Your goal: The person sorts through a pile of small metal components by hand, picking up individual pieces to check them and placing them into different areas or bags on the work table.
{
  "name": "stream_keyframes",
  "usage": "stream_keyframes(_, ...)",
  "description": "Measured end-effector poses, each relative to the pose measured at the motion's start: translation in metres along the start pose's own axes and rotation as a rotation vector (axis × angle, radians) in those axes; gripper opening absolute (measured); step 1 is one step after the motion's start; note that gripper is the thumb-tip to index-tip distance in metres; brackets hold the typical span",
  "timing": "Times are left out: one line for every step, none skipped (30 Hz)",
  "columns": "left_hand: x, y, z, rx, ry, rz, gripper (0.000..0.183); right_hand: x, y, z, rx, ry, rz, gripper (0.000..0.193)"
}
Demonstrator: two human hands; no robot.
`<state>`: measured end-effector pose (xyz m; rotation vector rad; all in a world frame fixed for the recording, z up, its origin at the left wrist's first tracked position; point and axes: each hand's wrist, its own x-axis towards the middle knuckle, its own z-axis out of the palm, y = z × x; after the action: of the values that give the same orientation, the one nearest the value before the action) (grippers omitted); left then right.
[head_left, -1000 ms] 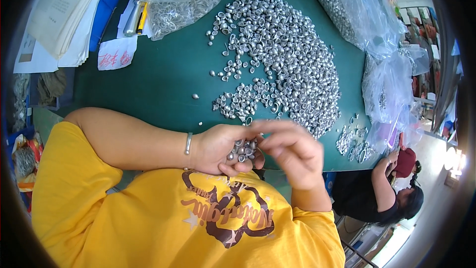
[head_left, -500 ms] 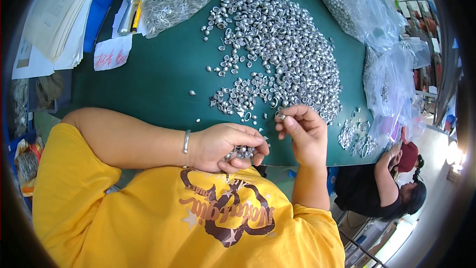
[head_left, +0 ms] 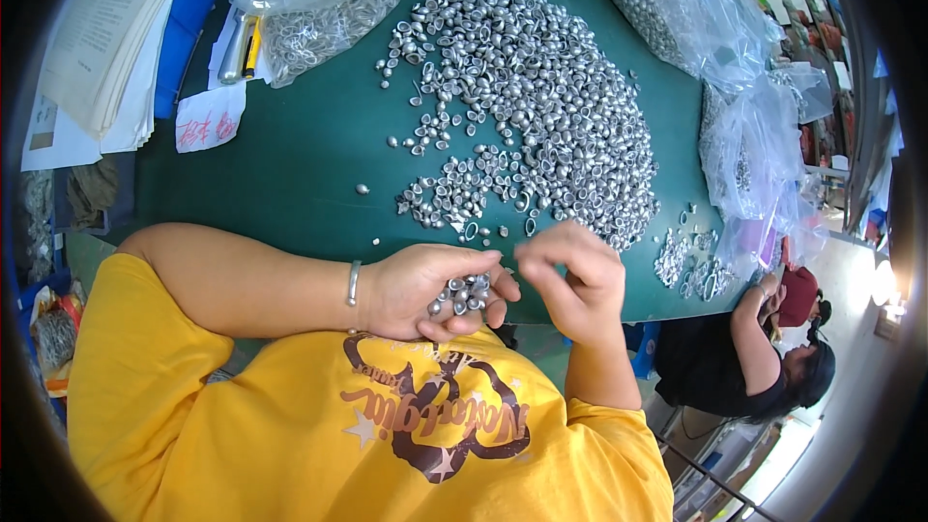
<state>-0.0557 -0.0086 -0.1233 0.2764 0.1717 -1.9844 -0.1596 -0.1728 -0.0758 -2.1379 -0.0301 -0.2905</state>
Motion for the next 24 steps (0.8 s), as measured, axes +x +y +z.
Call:
stream_keyframes(0.0,0.0,0.0,0.027,0.005,0.003,0.036,0.003,0.007,0.007,-0.251,0.133,0.003,0.015)
stream_keyframes(-0.001,0.0,0.001,0.031,0.007,0.002,0.036,0.005,0.008,0.014,-0.374,0.219,0.14,0.016)
stream_keyframes(-0.001,0.0,0.001,0.045,0.002,-0.002,0.036,0.007,0.011,0.019,-0.419,0.226,0.196,0.017)
stream_keyframes(-0.002,0.0,0.0,0.059,-0.002,-0.002,0.036,0.008,0.015,0.023,-0.463,0.231,0.25,0.018)
stream_keyframes(-0.002,0.001,0.0,0.061,0.002,-0.005,0.035,0.007,0.018,0.023,-0.516,0.216,0.196,0.02)
stream_keyframes(-0.002,0.001,0.001,0.064,0.005,-0.003,0.035,0.008,0.021,0.022,-0.514,0.218,0.193,0.02)
stream_keyframes(-0.001,0.001,0.002,0.07,0.011,0.002,0.035,0.009,0.023,0.021,-0.528,0.198,0.091,0.02)
stream_keyframes(-0.002,0.001,0.002,0.077,0.017,0.008,0.034,0.009,0.024,0.02,-0.541,0.177,-0.011,0.02)
stream_keyframes(-0.002,0.001,0.001,0.069,0.009,0.007,0.033,0.007,0.021,0.019,-0.485,0.164,0.085,0.017)
stream_keyframes(-0.002,0.001,0.001,0.068,0.009,0.009,0.033,0.005,0.019,0.019,-0.485,0.162,0.083,0.017)
stream_keyframes(-0.002,0.001,0.001,0.061,0.009,0.006,0.033,0.003,0.018,0.018,-0.306,0.204,0.231,0.015)
stream_keyframes(-0.002,0.002,0.0,0.054,0.01,0.003,0.033,0.002,0.018,0.017,-0.125,0.245,0.377,0.014)
stream_keyframes(-0.002,0.002,0.0,0.055,0.009,0.001,0.033,0.001,0.022,0.016,-0.025,0.274,0.348,0.012)
stream_keyframes(-0.001,0.001,0.0,0.058,0.008,0.002,0.033,-0.001,0.021,0.012,-0.026,0.277,0.349,0.012)
stream_keyframes(-0.001,0.001,0.001,0.06,0.007,0.002,0.033,-0.003,0.018,0.008,0.052,0.322,0.41,0.011)
stream_keyframes(-0.001,0.002,0.001,0.065,0.006,-0.001,0.033,-0.004,0.017,0.003,0.13,0.369,0.469,0.011)
stream_keyframes(-0.001,0.002,0.002,0.065,0.014,0.002,0.032,-0.005,0.016,-0.004,0.133,0.43,0.455,0.012)
stream_keyframes(-0.002,0.002,0.003,0.065,0.023,0.005,0.032,-0.007,0.019,-0.013,0.144,0.522,0.421,0.013)
stream_keyframes(-0.002,0.002,0.003,0.071,0.018,-0.002,0.032,-0.013,0.021,-0.024,0.131,0.595,0.44,0.013)
stream_keyframes(-0.002,0.002,0.003,0.067,0.013,-0.006,0.031,-0.021,0.022,-0.035,0.118,0.665,0.462,0.014)
stream_keyframes(-0.001,0.002,0.003,0.062,0.008,-0.011,0.031,-0.027,0.022,-0.043,0.082,0.686,0.453,0.013)
stream_keyframes(-0.001,0.002,0.003,0.064,0.008,-0.014,0.031,-0.032,0.023,-0.048,0.051,0.703,0.443,0.012)
stream_keyframes(-0.001,0.002,0.002,0.05,0.007,-0.016,0.031,-0.036,0.025,-0.049,0.049,0.716,0.434,0.011)
stream_keyframes(-0.001,0.002,0.002,0.036,0.006,-0.016,0.03,-0.037,0.024,-0.049,0.048,0.717,0.435,0.011)
